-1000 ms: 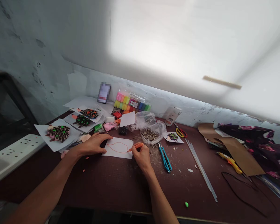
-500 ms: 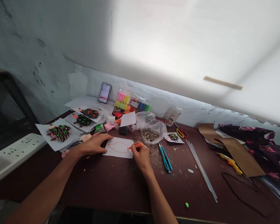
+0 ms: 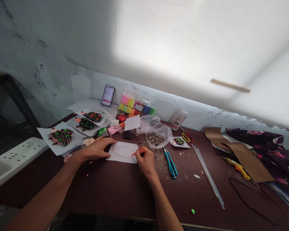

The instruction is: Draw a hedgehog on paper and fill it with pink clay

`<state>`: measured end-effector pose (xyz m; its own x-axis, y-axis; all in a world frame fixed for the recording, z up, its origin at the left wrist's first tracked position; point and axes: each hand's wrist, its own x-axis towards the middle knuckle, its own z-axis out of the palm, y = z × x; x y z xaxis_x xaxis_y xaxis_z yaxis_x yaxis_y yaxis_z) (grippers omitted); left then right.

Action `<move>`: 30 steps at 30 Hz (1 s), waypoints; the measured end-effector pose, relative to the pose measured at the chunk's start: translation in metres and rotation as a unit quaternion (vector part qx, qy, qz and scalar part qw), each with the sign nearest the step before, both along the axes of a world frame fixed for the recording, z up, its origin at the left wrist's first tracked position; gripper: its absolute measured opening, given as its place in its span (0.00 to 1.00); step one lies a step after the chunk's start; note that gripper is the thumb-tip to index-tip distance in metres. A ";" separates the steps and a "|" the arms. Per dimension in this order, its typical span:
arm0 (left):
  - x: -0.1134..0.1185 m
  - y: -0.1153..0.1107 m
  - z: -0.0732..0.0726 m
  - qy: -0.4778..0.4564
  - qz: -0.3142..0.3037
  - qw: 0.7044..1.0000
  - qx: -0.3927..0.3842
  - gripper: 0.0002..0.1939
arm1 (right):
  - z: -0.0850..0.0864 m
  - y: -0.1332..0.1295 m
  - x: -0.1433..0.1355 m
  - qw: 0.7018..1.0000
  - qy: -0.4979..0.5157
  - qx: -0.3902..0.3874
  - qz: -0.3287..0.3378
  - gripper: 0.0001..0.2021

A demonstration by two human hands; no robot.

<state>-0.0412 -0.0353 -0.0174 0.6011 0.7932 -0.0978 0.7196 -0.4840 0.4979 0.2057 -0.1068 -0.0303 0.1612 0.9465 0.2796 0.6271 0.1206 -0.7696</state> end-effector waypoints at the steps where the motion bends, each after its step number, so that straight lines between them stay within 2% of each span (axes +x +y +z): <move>1: 0.000 0.000 0.000 -0.001 -0.001 1.000 0.000 0.34 | 0.000 0.000 0.000 1.000 0.000 -0.003 0.000 0.14; 15: 0.001 -0.001 0.002 0.003 0.003 1.000 0.006 0.34 | 0.004 -0.003 -0.002 1.000 0.025 -0.018 -0.004 0.12; 24: 0.001 -0.002 0.002 0.010 -0.002 1.000 0.018 0.33 | 0.002 -0.001 -0.001 0.996 0.088 0.007 -0.028 0.11; 30: 0.001 -0.003 0.000 0.011 -0.011 0.999 0.035 0.32 | 0.010 0.001 -0.012 0.996 0.087 0.006 0.009 0.13</move>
<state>-0.0397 -0.0382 -0.0169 0.6162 0.7856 -0.0552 0.7190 -0.5325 0.4466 0.1939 -0.1060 -0.0198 0.1915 0.9463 0.2603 0.4813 0.1406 -0.8652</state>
